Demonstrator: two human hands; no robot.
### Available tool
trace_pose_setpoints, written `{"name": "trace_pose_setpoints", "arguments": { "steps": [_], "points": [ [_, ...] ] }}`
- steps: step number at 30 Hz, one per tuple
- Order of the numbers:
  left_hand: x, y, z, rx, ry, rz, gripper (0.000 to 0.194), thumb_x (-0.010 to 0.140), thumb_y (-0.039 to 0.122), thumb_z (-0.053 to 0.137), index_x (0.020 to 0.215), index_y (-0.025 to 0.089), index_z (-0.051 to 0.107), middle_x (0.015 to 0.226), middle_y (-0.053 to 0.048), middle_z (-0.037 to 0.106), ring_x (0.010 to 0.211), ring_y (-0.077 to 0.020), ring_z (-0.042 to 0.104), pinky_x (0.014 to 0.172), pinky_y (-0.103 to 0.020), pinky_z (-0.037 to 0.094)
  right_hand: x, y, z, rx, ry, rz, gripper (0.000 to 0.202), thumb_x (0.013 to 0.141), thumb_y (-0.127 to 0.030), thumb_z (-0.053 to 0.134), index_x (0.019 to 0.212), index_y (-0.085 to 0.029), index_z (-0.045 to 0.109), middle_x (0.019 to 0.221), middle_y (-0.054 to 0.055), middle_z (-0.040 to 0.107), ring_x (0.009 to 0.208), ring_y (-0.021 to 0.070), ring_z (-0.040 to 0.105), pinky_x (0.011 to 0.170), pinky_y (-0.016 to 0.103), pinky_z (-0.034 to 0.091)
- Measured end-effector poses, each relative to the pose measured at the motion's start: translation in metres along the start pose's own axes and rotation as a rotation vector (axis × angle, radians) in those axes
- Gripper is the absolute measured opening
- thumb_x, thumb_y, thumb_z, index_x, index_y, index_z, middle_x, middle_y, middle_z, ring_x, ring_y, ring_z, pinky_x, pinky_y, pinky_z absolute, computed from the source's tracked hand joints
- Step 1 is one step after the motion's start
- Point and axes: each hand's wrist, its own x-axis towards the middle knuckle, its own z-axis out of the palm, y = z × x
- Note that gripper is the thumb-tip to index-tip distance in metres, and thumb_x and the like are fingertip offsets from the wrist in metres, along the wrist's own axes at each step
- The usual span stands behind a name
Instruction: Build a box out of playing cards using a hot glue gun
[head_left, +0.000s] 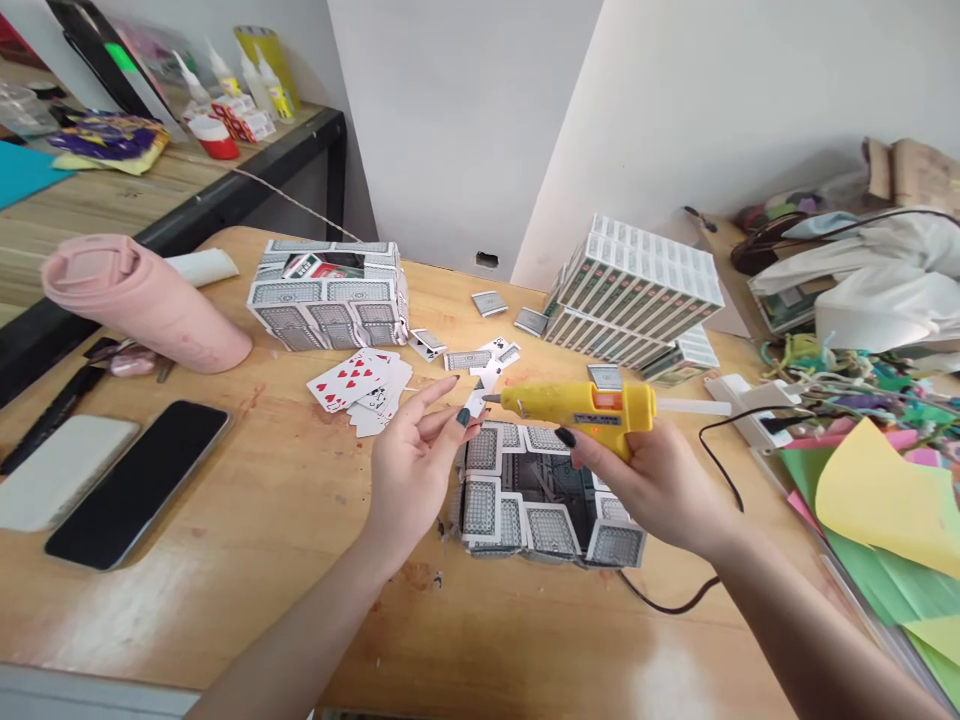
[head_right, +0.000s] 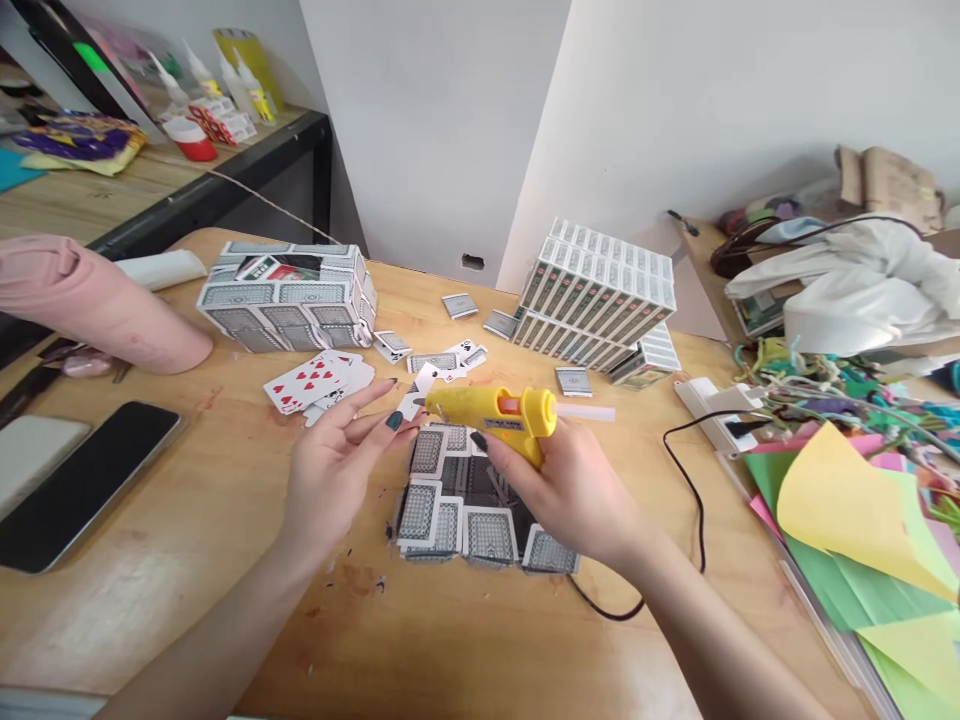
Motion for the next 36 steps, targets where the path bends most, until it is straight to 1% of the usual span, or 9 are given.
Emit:
{"name": "trace_pose_setpoints", "arguments": {
  "steps": [5, 11, 15, 17, 20, 22, 27, 32, 36],
  "points": [
    [-0.003, 0.002, 0.003, 0.027, -0.008, 0.031, 0.050, 0.078, 0.035, 0.066, 0.121, 0.014, 0.054, 0.088, -0.009, 0.074, 0.092, -0.0235, 0.070, 0.089, -0.040, 0.054, -0.002, -0.002, 0.000, -0.005, -0.028, -0.018, 0.040, 0.088, -0.049, 0.044, 0.061, -0.020, 0.051, 0.054, -0.001, 0.049, 0.048, 0.0109, 0.042, 0.045, 0.024, 0.035],
    [-0.006, -0.001, 0.003, 0.056, -0.006, 0.079, 0.045, 0.080, 0.035, 0.065, 0.119, 0.016, 0.053, 0.093, -0.009, 0.074, 0.091, -0.0226, 0.070, 0.088, -0.038, 0.055, -0.003, -0.002, -0.001, -0.021, -0.025, -0.021, 0.041, 0.088, -0.050, 0.043, 0.060, -0.020, 0.049, 0.058, 0.001, 0.053, 0.051, 0.0119, 0.045, 0.047, 0.025, 0.034],
    [-0.008, -0.004, 0.003, 0.070, -0.006, 0.099, 0.043, 0.080, 0.035, 0.065, 0.117, 0.017, 0.053, 0.093, -0.008, 0.074, 0.092, -0.0224, 0.069, 0.084, -0.035, 0.056, -0.003, -0.003, -0.002, -0.022, 0.000, -0.020, 0.041, 0.087, -0.050, 0.044, 0.058, -0.021, 0.044, 0.055, 0.000, 0.051, 0.049, 0.0110, 0.042, 0.046, 0.025, 0.034],
    [-0.008, -0.004, 0.003, 0.075, -0.005, 0.110, 0.043, 0.080, 0.035, 0.065, 0.117, 0.016, 0.053, 0.093, -0.009, 0.073, 0.092, -0.0222, 0.069, 0.084, -0.034, 0.056, -0.003, -0.003, -0.002, -0.017, 0.018, -0.020, 0.040, 0.087, -0.050, 0.046, 0.059, -0.021, 0.047, 0.054, 0.000, 0.050, 0.049, 0.0117, 0.043, 0.046, 0.025, 0.035],
    [-0.008, -0.005, 0.002, 0.076, -0.012, 0.124, 0.042, 0.081, 0.034, 0.064, 0.117, 0.017, 0.053, 0.093, -0.009, 0.073, 0.094, -0.0219, 0.069, 0.085, -0.035, 0.056, -0.003, -0.003, -0.004, 0.000, 0.034, -0.011, 0.036, 0.085, -0.050, 0.048, 0.067, -0.020, 0.056, 0.053, 0.000, 0.052, 0.052, 0.0139, 0.048, 0.047, 0.026, 0.036],
    [-0.008, -0.005, 0.002, 0.082, -0.018, 0.133, 0.041, 0.082, 0.033, 0.063, 0.117, 0.017, 0.052, 0.093, -0.008, 0.073, 0.095, -0.0222, 0.068, 0.085, -0.035, 0.056, -0.003, -0.003, -0.004, 0.010, 0.047, -0.003, 0.035, 0.084, -0.050, 0.050, 0.068, -0.020, 0.058, 0.053, 0.001, 0.053, 0.053, 0.0143, 0.049, 0.046, 0.026, 0.037],
    [-0.010, -0.006, 0.001, 0.102, -0.024, 0.167, 0.038, 0.083, 0.031, 0.062, 0.117, 0.017, 0.052, 0.094, -0.008, 0.073, 0.095, -0.0219, 0.068, 0.086, -0.035, 0.056, -0.004, -0.004, -0.005, -0.026, 0.057, 0.003, 0.044, 0.085, -0.052, 0.047, 0.054, -0.021, 0.047, 0.050, 0.000, 0.049, 0.046, 0.0114, 0.044, 0.043, 0.025, 0.034],
    [-0.012, -0.006, 0.001, 0.126, -0.038, 0.228, 0.036, 0.084, 0.028, 0.060, 0.118, 0.017, 0.052, 0.097, -0.008, 0.073, 0.095, -0.0203, 0.068, 0.087, -0.034, 0.056, -0.004, -0.004, -0.007, -0.060, 0.081, -0.003, 0.044, 0.085, -0.052, 0.045, 0.053, -0.022, 0.040, 0.048, -0.001, 0.043, 0.043, 0.0108, 0.039, 0.041, 0.025, 0.031],
    [-0.014, -0.007, 0.001, 0.136, -0.036, 0.237, 0.036, 0.085, 0.026, 0.059, 0.119, 0.015, 0.052, 0.097, -0.008, 0.073, 0.094, -0.0194, 0.069, 0.087, -0.032, 0.056, -0.004, -0.004, -0.009, -0.072, 0.112, -0.022, 0.046, 0.085, -0.050, 0.046, 0.051, -0.022, 0.033, 0.045, -0.003, 0.038, 0.040, 0.0089, 0.034, 0.038, 0.024, 0.027]
  ]
}}
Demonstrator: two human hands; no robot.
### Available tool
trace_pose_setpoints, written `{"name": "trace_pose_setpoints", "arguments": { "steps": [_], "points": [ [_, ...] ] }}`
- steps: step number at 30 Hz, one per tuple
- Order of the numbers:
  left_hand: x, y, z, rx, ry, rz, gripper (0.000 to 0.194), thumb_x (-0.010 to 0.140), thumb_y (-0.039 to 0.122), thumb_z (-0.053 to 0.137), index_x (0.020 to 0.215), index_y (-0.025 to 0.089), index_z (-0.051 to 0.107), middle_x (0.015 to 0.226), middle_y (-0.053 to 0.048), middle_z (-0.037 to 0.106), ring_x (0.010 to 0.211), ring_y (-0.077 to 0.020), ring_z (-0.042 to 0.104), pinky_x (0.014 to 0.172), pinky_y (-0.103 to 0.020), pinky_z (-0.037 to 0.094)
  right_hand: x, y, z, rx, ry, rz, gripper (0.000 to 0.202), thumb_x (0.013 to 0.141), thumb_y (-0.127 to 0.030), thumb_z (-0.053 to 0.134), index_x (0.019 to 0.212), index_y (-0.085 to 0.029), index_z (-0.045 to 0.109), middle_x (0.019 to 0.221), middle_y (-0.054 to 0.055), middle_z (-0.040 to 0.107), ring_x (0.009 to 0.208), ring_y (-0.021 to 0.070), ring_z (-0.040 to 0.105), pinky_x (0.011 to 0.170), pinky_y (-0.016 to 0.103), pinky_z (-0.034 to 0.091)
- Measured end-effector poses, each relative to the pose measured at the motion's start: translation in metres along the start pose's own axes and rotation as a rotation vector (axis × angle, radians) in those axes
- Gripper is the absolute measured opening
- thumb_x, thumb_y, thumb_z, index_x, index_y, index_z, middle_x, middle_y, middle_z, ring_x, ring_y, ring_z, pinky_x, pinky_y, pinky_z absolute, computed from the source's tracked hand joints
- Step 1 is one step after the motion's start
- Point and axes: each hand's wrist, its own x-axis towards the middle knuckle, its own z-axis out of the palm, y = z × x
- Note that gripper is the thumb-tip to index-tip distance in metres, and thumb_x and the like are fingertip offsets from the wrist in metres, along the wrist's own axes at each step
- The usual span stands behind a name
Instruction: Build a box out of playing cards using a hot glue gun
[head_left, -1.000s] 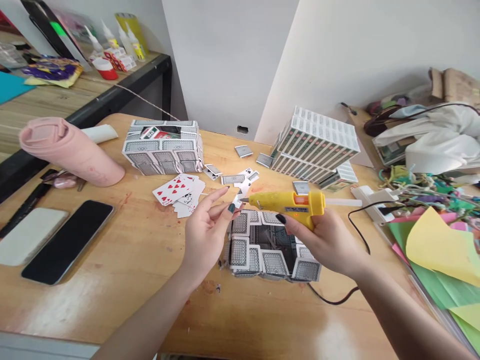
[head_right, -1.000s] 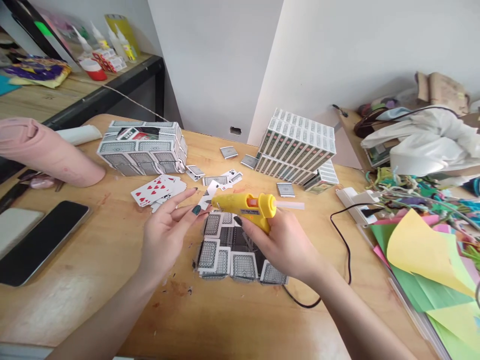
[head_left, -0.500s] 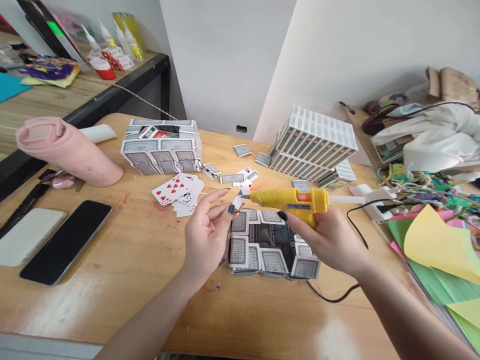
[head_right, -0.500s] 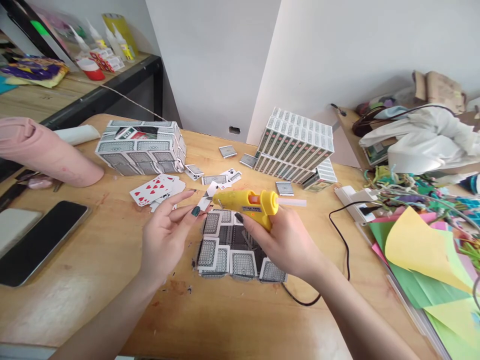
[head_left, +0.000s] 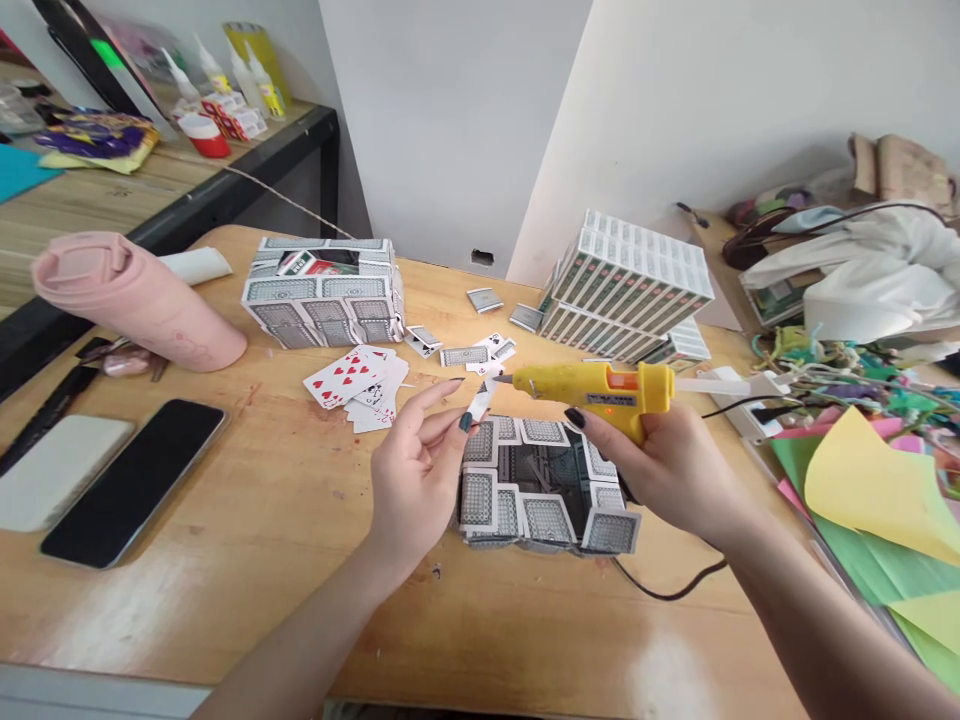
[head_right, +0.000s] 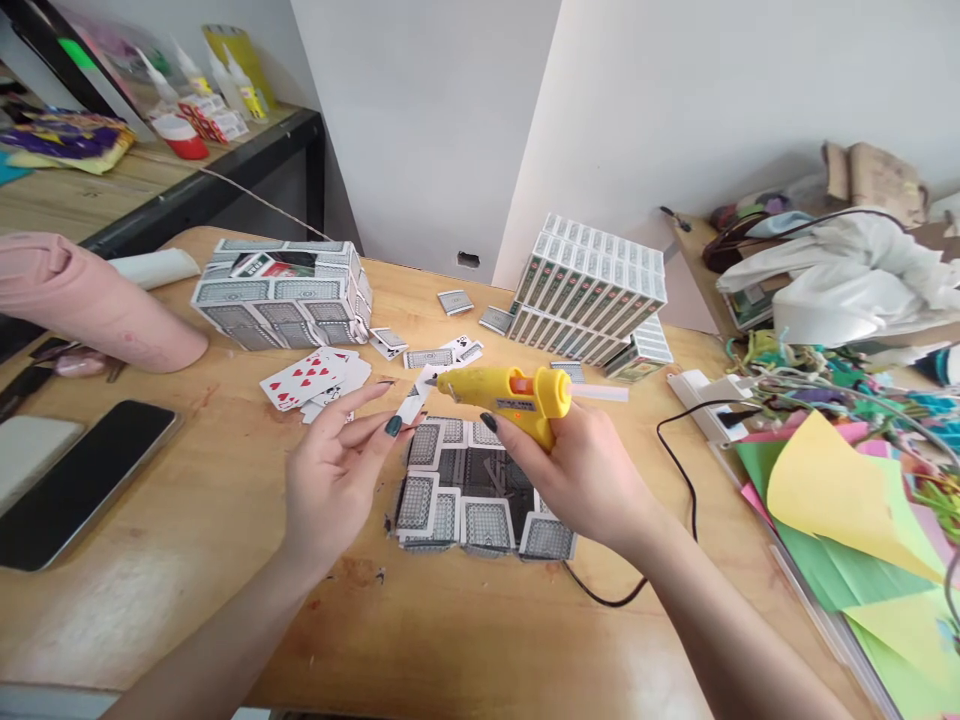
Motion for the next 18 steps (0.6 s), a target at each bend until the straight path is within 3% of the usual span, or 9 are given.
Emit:
{"name": "trace_pose_setpoints", "arguments": {
  "steps": [6, 12, 16, 18],
  "points": [
    [-0.001, 0.000, -0.001, 0.015, 0.001, 0.003, 0.037, 0.085, 0.026, 0.059, 0.119, 0.016, 0.052, 0.096, -0.008, 0.073, 0.093, -0.0193, 0.069, 0.086, -0.032, 0.057, 0.001, -0.001, -0.003, -0.017, 0.030, -0.013, 0.046, 0.085, -0.049, 0.046, 0.050, -0.023, 0.029, 0.044, -0.003, 0.035, 0.039, 0.0085, 0.032, 0.037, 0.024, 0.025],
    [-0.005, 0.000, -0.001, 0.015, 0.012, 0.012, 0.037, 0.085, 0.027, 0.060, 0.120, 0.016, 0.053, 0.097, -0.009, 0.072, 0.095, -0.0212, 0.068, 0.087, -0.034, 0.057, 0.000, -0.005, 0.000, -0.151, 0.099, -0.156, 0.038, 0.086, -0.039, 0.047, 0.054, -0.023, 0.034, 0.046, -0.003, 0.039, 0.040, 0.0098, 0.036, 0.042, 0.026, 0.028],
    [-0.006, 0.002, -0.003, -0.001, 0.023, -0.009, 0.038, 0.084, 0.027, 0.060, 0.120, 0.016, 0.053, 0.094, -0.008, 0.073, 0.092, -0.0201, 0.069, 0.087, -0.033, 0.057, 0.013, 0.011, 0.005, -0.354, 0.168, -0.283, 0.027, 0.089, -0.038, 0.045, 0.069, -0.020, 0.048, 0.066, 0.005, 0.055, 0.063, 0.0185, 0.055, 0.054, 0.028, 0.039],
    [-0.006, 0.002, -0.004, -0.022, 0.028, -0.039, 0.038, 0.084, 0.027, 0.061, 0.119, 0.016, 0.053, 0.090, -0.007, 0.074, 0.090, -0.0194, 0.070, 0.085, -0.031, 0.057, 0.027, 0.027, 0.008, -0.459, 0.172, -0.275, 0.024, 0.090, -0.038, 0.042, 0.081, -0.018, 0.052, 0.075, 0.008, 0.057, 0.072, 0.0218, 0.057, 0.060, 0.031, 0.042]
  ]
}}
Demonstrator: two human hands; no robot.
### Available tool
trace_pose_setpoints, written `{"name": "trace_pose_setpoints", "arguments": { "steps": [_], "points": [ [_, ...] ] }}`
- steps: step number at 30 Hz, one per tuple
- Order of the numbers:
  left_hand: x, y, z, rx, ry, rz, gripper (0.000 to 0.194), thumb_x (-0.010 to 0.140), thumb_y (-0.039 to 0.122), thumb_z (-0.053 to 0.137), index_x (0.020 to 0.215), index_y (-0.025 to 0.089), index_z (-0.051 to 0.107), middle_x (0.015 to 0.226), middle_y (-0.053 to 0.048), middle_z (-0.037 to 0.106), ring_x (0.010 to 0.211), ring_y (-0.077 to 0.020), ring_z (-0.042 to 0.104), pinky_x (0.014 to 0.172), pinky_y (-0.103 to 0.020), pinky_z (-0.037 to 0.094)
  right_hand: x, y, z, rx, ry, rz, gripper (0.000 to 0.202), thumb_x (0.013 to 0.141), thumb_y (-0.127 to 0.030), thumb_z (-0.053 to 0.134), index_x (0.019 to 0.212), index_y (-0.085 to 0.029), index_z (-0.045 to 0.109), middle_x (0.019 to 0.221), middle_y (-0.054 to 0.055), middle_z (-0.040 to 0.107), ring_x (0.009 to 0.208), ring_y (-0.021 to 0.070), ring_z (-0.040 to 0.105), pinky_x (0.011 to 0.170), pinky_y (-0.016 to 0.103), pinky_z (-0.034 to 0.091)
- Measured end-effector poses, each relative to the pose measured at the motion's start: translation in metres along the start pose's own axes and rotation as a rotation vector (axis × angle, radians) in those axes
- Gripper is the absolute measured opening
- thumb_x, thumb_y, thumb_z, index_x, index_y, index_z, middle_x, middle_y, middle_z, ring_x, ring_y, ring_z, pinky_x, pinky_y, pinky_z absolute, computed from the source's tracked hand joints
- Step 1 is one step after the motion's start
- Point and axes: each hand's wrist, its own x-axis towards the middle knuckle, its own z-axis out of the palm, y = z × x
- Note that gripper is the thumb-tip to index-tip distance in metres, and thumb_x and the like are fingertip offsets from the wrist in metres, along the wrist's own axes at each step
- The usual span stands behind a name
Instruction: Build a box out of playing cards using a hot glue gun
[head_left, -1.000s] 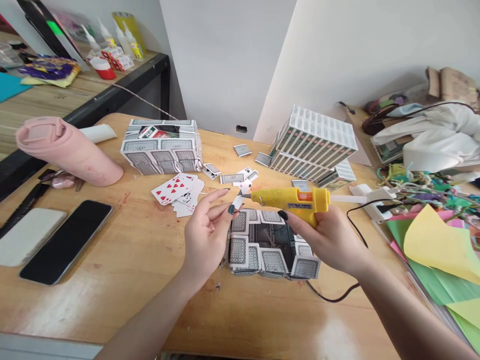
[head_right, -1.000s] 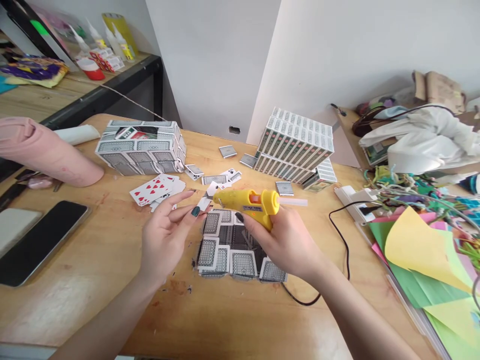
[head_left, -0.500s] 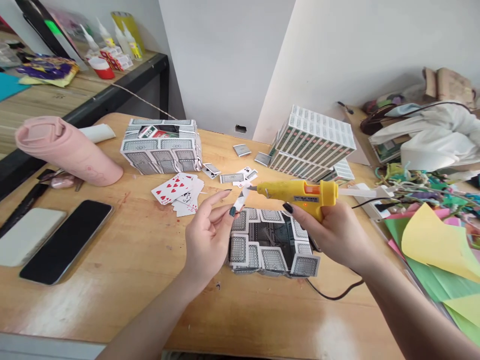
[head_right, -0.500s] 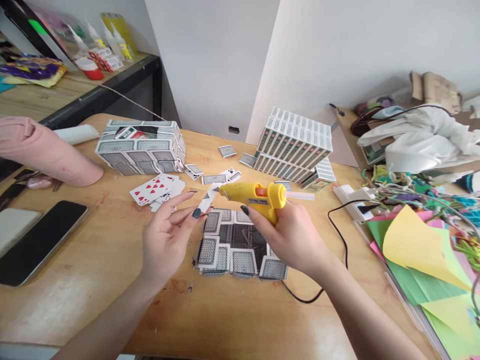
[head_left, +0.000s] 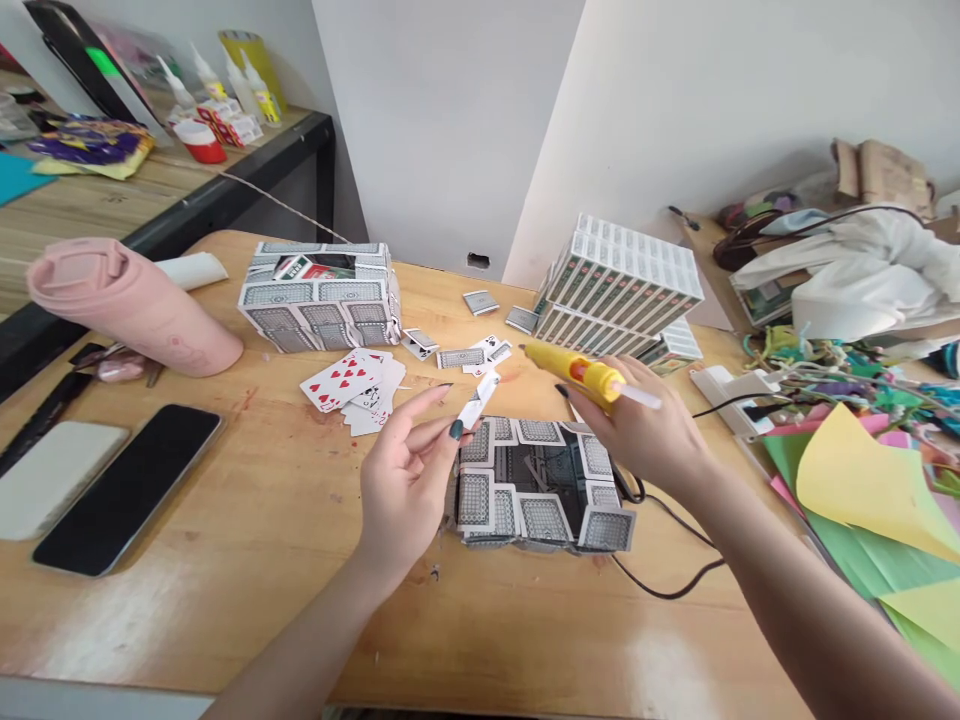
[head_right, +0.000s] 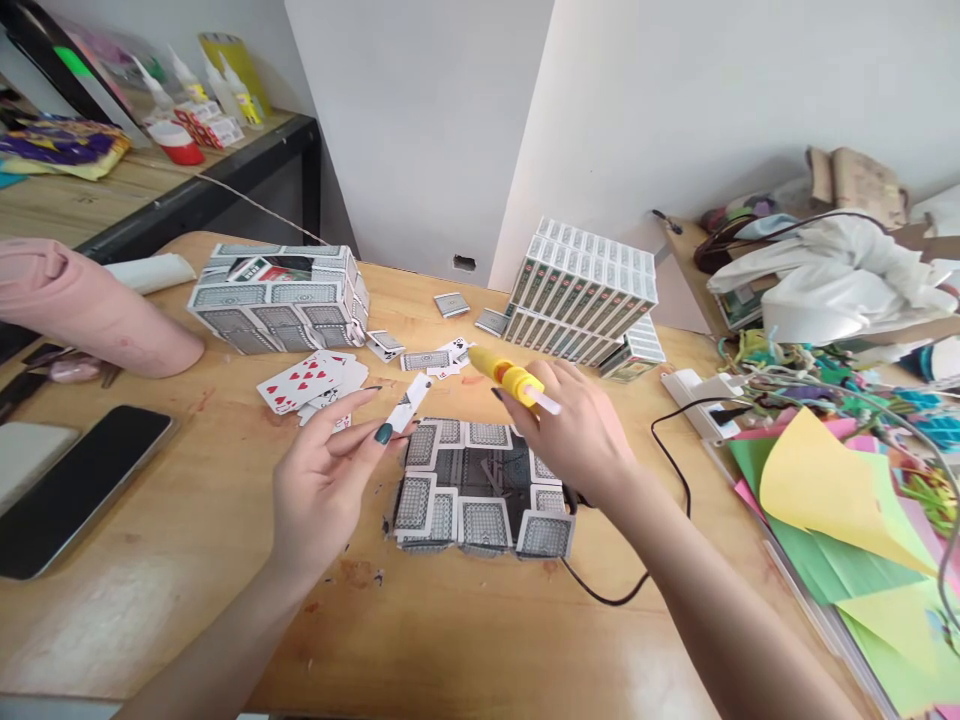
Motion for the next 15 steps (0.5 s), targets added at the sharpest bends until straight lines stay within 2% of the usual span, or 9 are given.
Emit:
{"name": "trace_pose_setpoints", "arguments": {
  "steps": [4, 6, 8, 12, 15],
  "points": [
    [0.001, 0.001, -0.005, -0.026, 0.012, -0.070, 0.038, 0.082, 0.029, 0.063, 0.116, 0.016, 0.054, 0.088, -0.007, 0.074, 0.088, -0.0191, 0.070, 0.084, -0.031, 0.057, 0.018, 0.041, 0.029, -0.141, -0.200, 0.059, 0.033, 0.089, -0.033, 0.041, 0.112, -0.012, 0.047, 0.104, 0.015, 0.054, 0.067, 0.0210, 0.055, 0.055, 0.033, 0.043],
    [0.000, 0.002, -0.008, -0.023, 0.027, -0.104, 0.038, 0.081, 0.029, 0.064, 0.115, 0.015, 0.055, 0.086, -0.007, 0.074, 0.085, -0.0187, 0.070, 0.083, -0.032, 0.057, 0.024, 0.060, 0.044, -0.178, -0.299, 0.022, 0.036, 0.088, -0.027, 0.040, 0.118, -0.008, 0.044, 0.112, 0.019, 0.050, 0.068, 0.0210, 0.056, 0.060, 0.035, 0.045],
    [-0.001, 0.001, -0.011, -0.023, 0.043, -0.139, 0.039, 0.080, 0.030, 0.065, 0.115, 0.015, 0.055, 0.085, -0.007, 0.074, 0.083, -0.0188, 0.071, 0.083, -0.032, 0.057, 0.029, 0.075, 0.058, -0.206, -0.386, -0.056, 0.038, 0.084, -0.020, 0.044, 0.120, -0.009, 0.044, 0.118, 0.020, 0.048, 0.079, 0.0238, 0.058, 0.069, 0.038, 0.047],
    [-0.003, -0.002, -0.015, -0.060, 0.056, -0.193, 0.043, 0.078, 0.031, 0.067, 0.116, 0.015, 0.054, 0.085, -0.007, 0.074, 0.086, -0.0206, 0.070, 0.080, -0.032, 0.057, 0.036, 0.089, 0.073, -0.233, -0.524, -0.161, 0.046, 0.075, -0.008, 0.051, 0.119, -0.017, 0.052, 0.124, 0.016, 0.047, 0.099, 0.0284, 0.055, 0.080, 0.043, 0.047],
    [-0.002, -0.004, -0.015, -0.060, 0.053, -0.229, 0.043, 0.077, 0.030, 0.067, 0.116, 0.016, 0.055, 0.086, -0.007, 0.074, 0.086, -0.0196, 0.070, 0.074, -0.028, 0.056, 0.040, 0.086, 0.067, -0.133, -0.537, -0.134, 0.055, 0.070, -0.005, 0.055, 0.123, -0.019, 0.053, 0.129, 0.014, 0.047, 0.113, 0.0311, 0.049, 0.086, 0.044, 0.046]
  ]
}}
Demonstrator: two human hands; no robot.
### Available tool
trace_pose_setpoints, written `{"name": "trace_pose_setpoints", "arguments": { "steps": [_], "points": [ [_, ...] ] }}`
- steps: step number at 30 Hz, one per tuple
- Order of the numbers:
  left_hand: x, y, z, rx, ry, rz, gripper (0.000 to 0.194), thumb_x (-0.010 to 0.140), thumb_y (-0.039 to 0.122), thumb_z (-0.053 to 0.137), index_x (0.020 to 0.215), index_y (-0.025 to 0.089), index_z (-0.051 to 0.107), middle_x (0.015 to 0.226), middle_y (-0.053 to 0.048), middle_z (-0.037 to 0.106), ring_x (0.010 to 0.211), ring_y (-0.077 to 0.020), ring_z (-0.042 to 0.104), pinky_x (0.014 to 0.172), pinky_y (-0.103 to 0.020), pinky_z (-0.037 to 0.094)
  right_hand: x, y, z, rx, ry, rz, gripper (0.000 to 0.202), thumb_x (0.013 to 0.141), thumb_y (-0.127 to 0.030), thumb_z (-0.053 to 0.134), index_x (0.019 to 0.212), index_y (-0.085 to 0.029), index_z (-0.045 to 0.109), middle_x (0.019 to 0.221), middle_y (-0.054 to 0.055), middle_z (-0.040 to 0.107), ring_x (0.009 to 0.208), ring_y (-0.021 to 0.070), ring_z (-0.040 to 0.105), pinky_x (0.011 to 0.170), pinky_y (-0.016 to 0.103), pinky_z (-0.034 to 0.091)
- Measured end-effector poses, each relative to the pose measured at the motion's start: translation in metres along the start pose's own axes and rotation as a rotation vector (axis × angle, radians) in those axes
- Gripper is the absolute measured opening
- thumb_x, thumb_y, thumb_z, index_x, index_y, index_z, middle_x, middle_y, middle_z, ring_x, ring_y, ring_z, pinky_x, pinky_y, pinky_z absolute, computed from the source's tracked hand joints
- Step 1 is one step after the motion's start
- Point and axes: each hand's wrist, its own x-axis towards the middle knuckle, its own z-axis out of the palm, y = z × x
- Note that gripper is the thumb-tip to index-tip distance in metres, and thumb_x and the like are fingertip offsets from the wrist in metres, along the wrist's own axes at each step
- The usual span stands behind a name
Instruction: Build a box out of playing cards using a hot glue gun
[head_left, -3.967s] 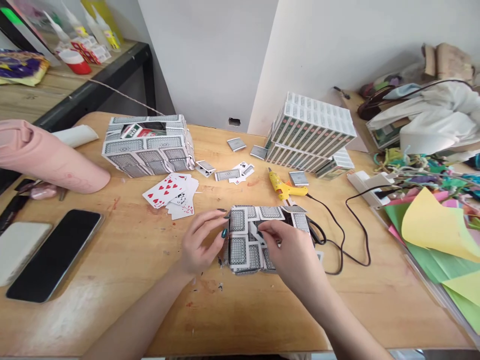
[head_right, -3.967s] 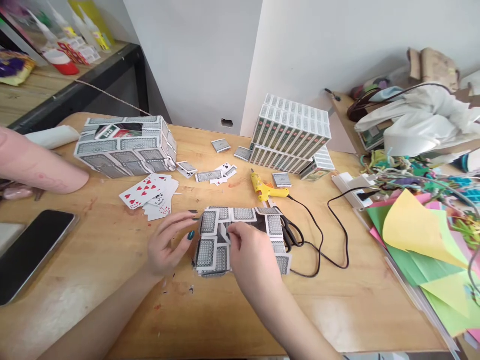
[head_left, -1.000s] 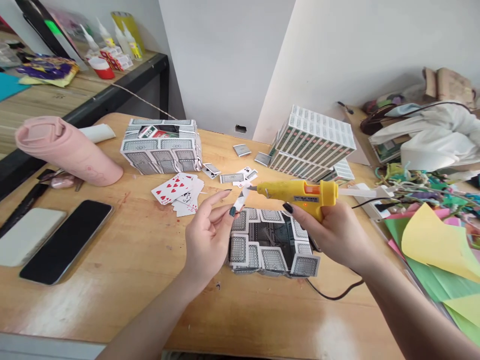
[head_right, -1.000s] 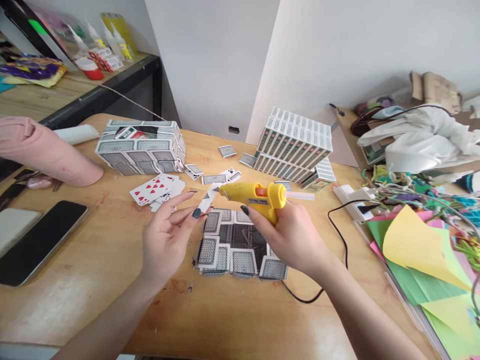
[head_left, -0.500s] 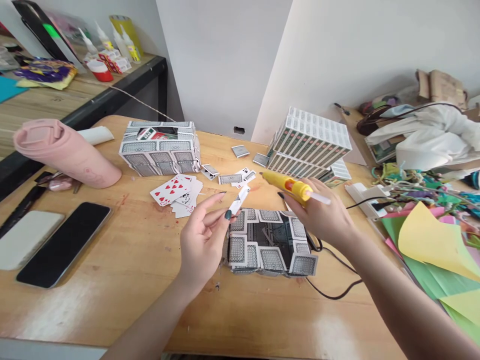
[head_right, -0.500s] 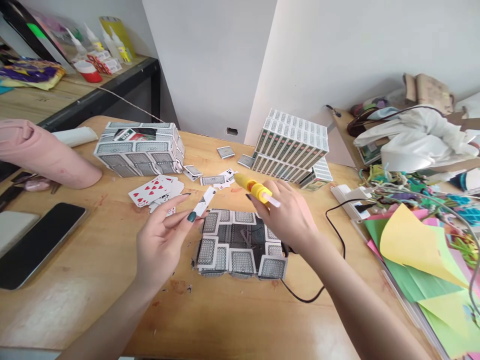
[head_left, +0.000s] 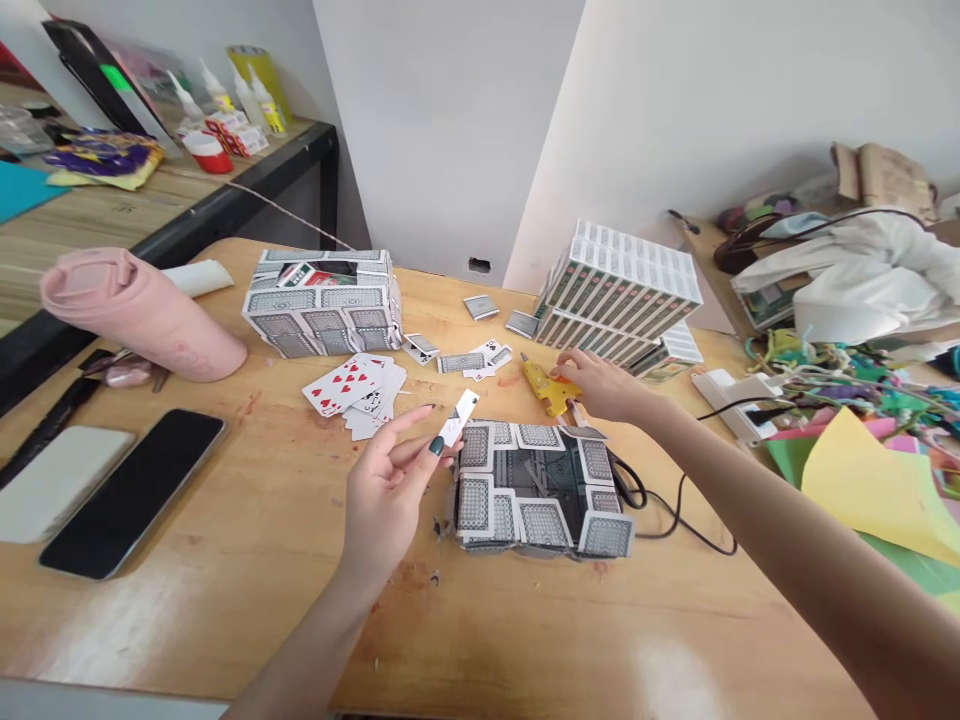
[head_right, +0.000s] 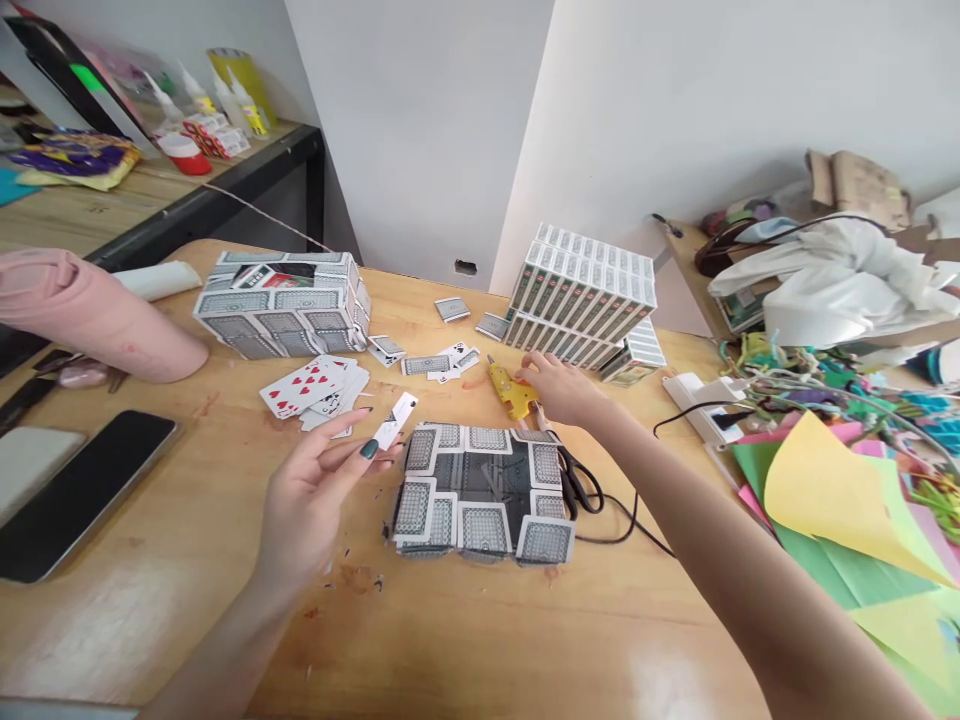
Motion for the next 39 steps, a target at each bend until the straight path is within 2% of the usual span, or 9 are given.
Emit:
{"name": "trace_pose_setpoints", "arguments": {
  "steps": [5, 11, 14, 19, 23, 29, 32, 35, 39],
  "points": [
    [-0.005, 0.007, 0.007, 0.031, 0.023, -0.040, 0.040, 0.076, 0.026, 0.065, 0.114, 0.017, 0.058, 0.077, -0.002, 0.072, 0.044, -0.0058, 0.053, 0.045, -0.017, 0.043, -0.027, -0.046, -0.038, 0.595, 0.197, 0.155, 0.033, 0.078, -0.025, 0.059, 0.110, -0.019, 0.067, 0.114, 0.010, 0.063, 0.097, 0.0226, 0.060, 0.086, 0.037, 0.049],
    [-0.019, 0.010, 0.022, -0.003, -0.016, -0.116, 0.045, 0.077, 0.030, 0.064, 0.120, 0.019, 0.057, 0.042, 0.009, 0.047, 0.031, -0.0041, 0.033, 0.031, -0.015, 0.026, -0.059, -0.136, -0.053, 1.573, 0.094, 0.248, 0.025, 0.074, -0.041, 0.065, 0.085, -0.020, 0.076, 0.084, 0.004, 0.069, 0.071, 0.0134, 0.060, 0.063, 0.027, 0.052],
    [-0.022, 0.008, 0.025, -0.022, -0.033, -0.104, 0.048, 0.078, 0.031, 0.063, 0.124, 0.018, 0.055, 0.038, 0.010, 0.040, 0.031, -0.0046, 0.032, 0.031, -0.016, 0.026, -0.059, -0.150, -0.046, 1.770, 0.130, 0.333, 0.022, 0.071, -0.036, 0.070, 0.085, -0.020, 0.076, 0.075, 0.003, 0.067, 0.067, 0.0107, 0.056, 0.064, 0.024, 0.051],
    [-0.024, 0.008, 0.028, -0.049, -0.046, -0.105, 0.051, 0.078, 0.031, 0.063, 0.126, 0.018, 0.053, 0.046, 0.007, 0.051, 0.032, -0.0041, 0.034, 0.032, -0.016, 0.030, -0.057, -0.151, -0.041, 1.964, 0.079, 0.317, 0.019, 0.069, -0.031, 0.072, 0.080, -0.016, 0.075, 0.077, 0.005, 0.067, 0.069, 0.0113, 0.055, 0.062, 0.024, 0.050],
    [-0.024, 0.009, 0.028, -0.061, -0.046, -0.124, 0.053, 0.076, 0.033, 0.064, 0.126, 0.019, 0.053, 0.064, 0.002, 0.065, 0.032, -0.0024, 0.035, 0.031, -0.016, 0.029, -0.056, -0.153, -0.042, 1.976, 0.097, 0.328, 0.015, 0.070, -0.030, 0.071, 0.076, -0.016, 0.074, 0.073, 0.004, 0.066, 0.067, 0.0110, 0.055, 0.060, 0.022, 0.047],
    [-0.026, 0.009, 0.028, -0.019, -0.099, -0.148, 0.057, 0.078, 0.032, 0.063, 0.131, 0.018, 0.049, 0.054, 0.005, 0.060, 0.034, -0.0046, 0.039, 0.034, -0.016, 0.037, -0.054, -0.154, -0.043, 1.867, 0.160, 0.369, 0.015, 0.069, -0.030, 0.070, 0.062, -0.016, 0.069, 0.066, 0.002, 0.064, 0.063, 0.0102, 0.053, 0.060, 0.023, 0.042],
    [-0.028, 0.007, 0.024, 0.028, -0.156, -0.144, 0.054, 0.079, 0.034, 0.062, 0.130, 0.018, 0.050, 0.072, -0.001, 0.069, 0.037, -0.0058, 0.046, 0.039, -0.020, 0.043, -0.058, -0.148, -0.040, 1.838, 0.146, 0.401, 0.017, 0.069, -0.032, 0.069, 0.061, -0.016, 0.067, 0.067, 0.001, 0.064, 0.062, 0.0104, 0.053, 0.060, 0.023, 0.041],
    [-0.027, 0.001, 0.012, 0.140, -0.101, -0.044, 0.039, 0.082, 0.034, 0.059, 0.117, 0.018, 0.059, 0.091, -0.007, 0.071, 0.042, -0.0062, 0.048, 0.041, -0.021, 0.043, -0.068, -0.137, -0.036, 1.647, 0.116, 0.475, 0.019, 0.071, -0.036, 0.066, 0.072, -0.017, 0.070, 0.065, 0.001, 0.063, 0.058, 0.0104, 0.051, 0.057, 0.024, 0.041],
    [-0.020, -0.011, -0.010, 0.446, -0.036, 0.247, 0.019, 0.084, 0.027, 0.056, 0.098, 0.021, 0.067, 0.090, -0.004, 0.070, 0.058, -0.0103, 0.053, 0.055, -0.024, 0.047, -0.083, -0.128, -0.031, 1.124, 0.125, 0.544, 0.018, 0.075, -0.031, 0.059, 0.074, -0.018, 0.072, 0.073, 0.003, 0.069, 0.061, 0.0149, 0.058, 0.060, 0.027, 0.044]
  ]
}}
